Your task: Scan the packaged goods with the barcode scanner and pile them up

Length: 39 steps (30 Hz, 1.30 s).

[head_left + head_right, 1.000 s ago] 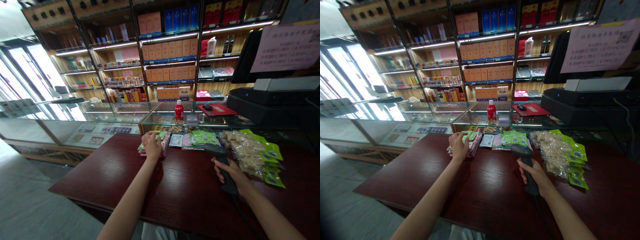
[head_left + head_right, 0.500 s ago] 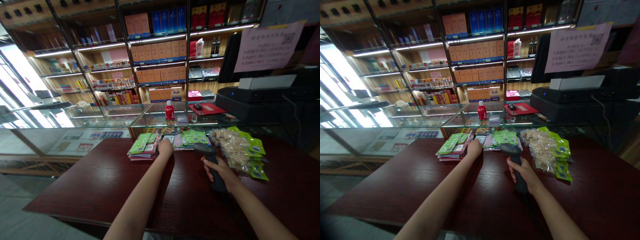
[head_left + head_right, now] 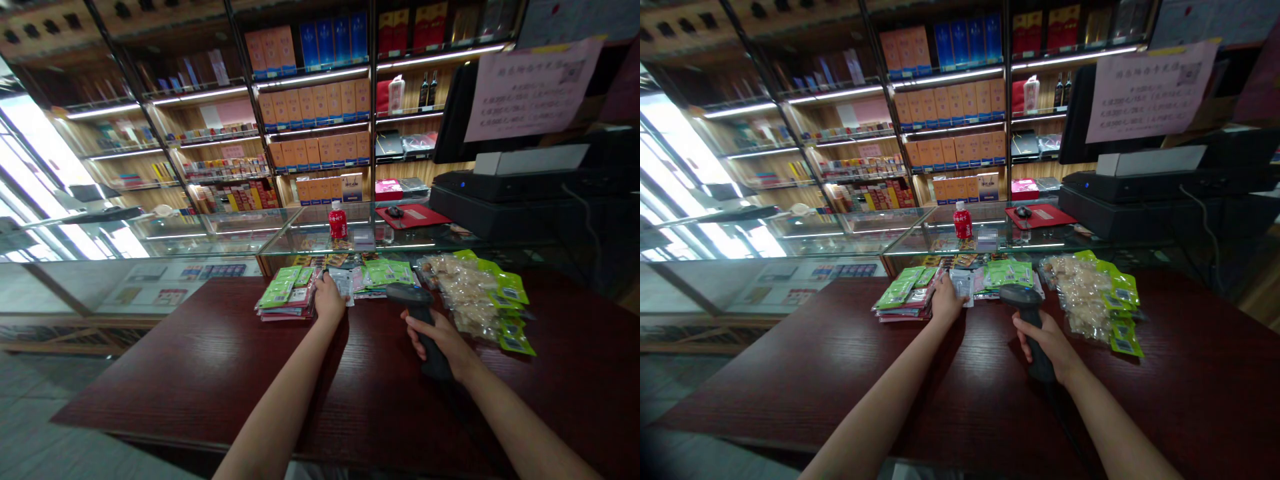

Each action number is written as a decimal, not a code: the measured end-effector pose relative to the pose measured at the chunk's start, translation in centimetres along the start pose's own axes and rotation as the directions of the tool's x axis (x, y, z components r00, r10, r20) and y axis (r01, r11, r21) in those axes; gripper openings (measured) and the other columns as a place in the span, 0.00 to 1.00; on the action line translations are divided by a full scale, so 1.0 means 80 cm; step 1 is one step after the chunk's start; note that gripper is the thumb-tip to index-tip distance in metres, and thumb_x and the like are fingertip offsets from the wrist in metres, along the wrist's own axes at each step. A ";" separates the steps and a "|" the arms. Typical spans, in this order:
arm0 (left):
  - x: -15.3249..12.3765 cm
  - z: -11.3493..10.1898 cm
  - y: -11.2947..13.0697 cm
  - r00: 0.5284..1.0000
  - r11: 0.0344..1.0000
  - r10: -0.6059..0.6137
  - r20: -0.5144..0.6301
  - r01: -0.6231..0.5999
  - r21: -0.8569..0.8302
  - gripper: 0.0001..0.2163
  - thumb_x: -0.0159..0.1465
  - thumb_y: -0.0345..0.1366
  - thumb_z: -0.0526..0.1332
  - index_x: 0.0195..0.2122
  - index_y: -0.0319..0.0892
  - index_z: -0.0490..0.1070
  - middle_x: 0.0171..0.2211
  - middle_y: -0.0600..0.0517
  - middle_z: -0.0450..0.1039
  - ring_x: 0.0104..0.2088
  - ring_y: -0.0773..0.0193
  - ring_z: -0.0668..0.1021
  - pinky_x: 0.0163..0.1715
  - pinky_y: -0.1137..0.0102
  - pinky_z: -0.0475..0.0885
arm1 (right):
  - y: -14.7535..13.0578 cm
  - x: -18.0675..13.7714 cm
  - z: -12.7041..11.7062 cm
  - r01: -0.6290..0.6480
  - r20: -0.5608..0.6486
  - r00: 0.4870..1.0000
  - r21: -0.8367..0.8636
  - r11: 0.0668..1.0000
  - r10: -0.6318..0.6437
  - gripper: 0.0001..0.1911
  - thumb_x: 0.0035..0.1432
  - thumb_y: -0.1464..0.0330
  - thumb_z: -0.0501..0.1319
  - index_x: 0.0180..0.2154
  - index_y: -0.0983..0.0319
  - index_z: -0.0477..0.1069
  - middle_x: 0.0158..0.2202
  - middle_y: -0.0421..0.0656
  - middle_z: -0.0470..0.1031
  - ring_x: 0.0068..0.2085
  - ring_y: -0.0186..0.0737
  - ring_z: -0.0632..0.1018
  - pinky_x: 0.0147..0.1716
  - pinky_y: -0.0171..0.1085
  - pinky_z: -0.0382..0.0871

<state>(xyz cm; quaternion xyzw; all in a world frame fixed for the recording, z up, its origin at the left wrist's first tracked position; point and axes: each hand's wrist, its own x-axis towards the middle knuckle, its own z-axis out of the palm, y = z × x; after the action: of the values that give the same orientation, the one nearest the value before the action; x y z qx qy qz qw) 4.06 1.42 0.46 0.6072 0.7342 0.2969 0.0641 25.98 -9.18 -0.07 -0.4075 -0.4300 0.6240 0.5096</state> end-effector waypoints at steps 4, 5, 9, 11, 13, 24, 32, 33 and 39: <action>-0.004 0.019 -0.023 0.999 0.867 -0.046 0.023 0.052 -0.495 0.25 0.48 0.27 0.68 0.47 0.37 0.65 0.43 0.42 0.74 0.44 0.54 0.78 0.42 0.65 0.71 | 0.000 0.001 -0.001 0.009 0.004 1.000 0.007 1.000 -0.009 0.20 0.47 0.57 0.70 0.36 0.61 0.68 0.17 0.33 0.67 0.14 0.29 0.66 0.12 0.29 0.59; -0.005 0.024 -0.029 0.996 0.789 -0.070 0.050 0.086 -0.608 0.21 0.48 0.28 0.68 0.44 0.37 0.67 0.38 0.44 0.75 0.41 0.55 0.79 0.39 0.66 0.72 | 0.000 0.001 -0.002 0.007 0.000 1.000 0.008 1.000 -0.007 0.21 0.46 0.57 0.70 0.36 0.61 0.68 0.18 0.33 0.67 0.14 0.29 0.66 0.12 0.29 0.59; -0.013 0.037 -0.038 0.991 0.462 -0.073 0.110 0.131 -0.877 0.15 0.49 0.37 0.68 0.34 0.38 0.68 0.29 0.50 0.75 0.30 0.60 0.78 0.30 0.68 0.73 | 0.001 0.000 -0.001 0.010 -0.006 1.000 0.001 1.000 -0.010 0.22 0.45 0.56 0.71 0.36 0.61 0.68 0.18 0.32 0.67 0.14 0.29 0.66 0.12 0.29 0.58; -0.016 0.036 -0.037 0.992 0.386 -0.069 0.108 0.126 -0.914 0.17 0.48 0.40 0.68 0.35 0.39 0.67 0.29 0.51 0.75 0.28 0.62 0.78 0.26 0.69 0.73 | 0.001 -0.002 -0.001 0.024 0.012 1.000 -0.023 0.999 -0.024 0.23 0.45 0.55 0.71 0.37 0.61 0.68 0.18 0.33 0.67 0.13 0.29 0.66 0.11 0.29 0.59; -0.017 0.034 -0.035 0.994 0.376 -0.070 0.081 0.101 -0.921 0.17 0.48 0.41 0.68 0.36 0.40 0.67 0.30 0.51 0.75 0.26 0.63 0.77 0.24 0.70 0.72 | 0.001 -0.004 0.001 0.032 0.032 0.999 -0.065 0.997 -0.030 0.23 0.45 0.55 0.70 0.38 0.62 0.69 0.18 0.33 0.67 0.13 0.29 0.66 0.11 0.29 0.59; -0.008 0.042 -0.041 0.999 0.295 -0.048 0.012 0.026 -0.955 0.17 0.47 0.45 0.70 0.32 0.37 0.75 0.27 0.50 0.77 0.27 0.62 0.77 0.29 0.70 0.71 | 0.002 -0.021 0.007 0.044 0.108 0.994 -0.364 0.930 -0.005 0.23 0.47 0.53 0.68 0.39 0.62 0.69 0.17 0.34 0.67 0.13 0.31 0.67 0.11 0.29 0.58; -0.009 0.043 -0.040 0.999 0.301 -0.053 0.011 0.027 -0.953 0.15 0.48 0.42 0.69 0.31 0.36 0.75 0.26 0.50 0.77 0.27 0.63 0.77 0.30 0.70 0.71 | 0.001 -0.023 0.008 0.047 0.122 0.993 -0.436 0.899 0.007 0.21 0.48 0.54 0.68 0.37 0.62 0.70 0.17 0.35 0.68 0.14 0.31 0.68 0.12 0.30 0.59; -0.009 0.043 -0.039 0.999 0.319 -0.046 0.000 0.014 -0.948 0.14 0.48 0.42 0.69 0.31 0.36 0.75 0.26 0.50 0.77 0.27 0.63 0.76 0.30 0.70 0.71 | 0.001 -0.024 0.008 0.047 0.118 0.993 -0.434 0.900 0.005 0.21 0.47 0.54 0.68 0.37 0.62 0.70 0.17 0.35 0.68 0.14 0.31 0.68 0.12 0.30 0.59; -0.010 0.043 -0.038 0.998 0.363 -0.050 -0.025 -0.005 -0.932 0.12 0.50 0.40 0.67 0.32 0.36 0.75 0.26 0.50 0.76 0.27 0.62 0.76 0.28 0.70 0.70 | 0.001 -0.025 0.008 0.064 0.119 0.993 -0.422 0.905 -0.015 0.21 0.48 0.54 0.68 0.36 0.62 0.69 0.17 0.35 0.68 0.13 0.31 0.67 0.12 0.30 0.59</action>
<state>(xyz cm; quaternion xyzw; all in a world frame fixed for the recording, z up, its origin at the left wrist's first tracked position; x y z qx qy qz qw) 3.22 1.61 -4.12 0.4476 0.4484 0.6732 0.3814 25.65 -11.26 0.17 -0.4641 -0.5915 0.5271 0.3961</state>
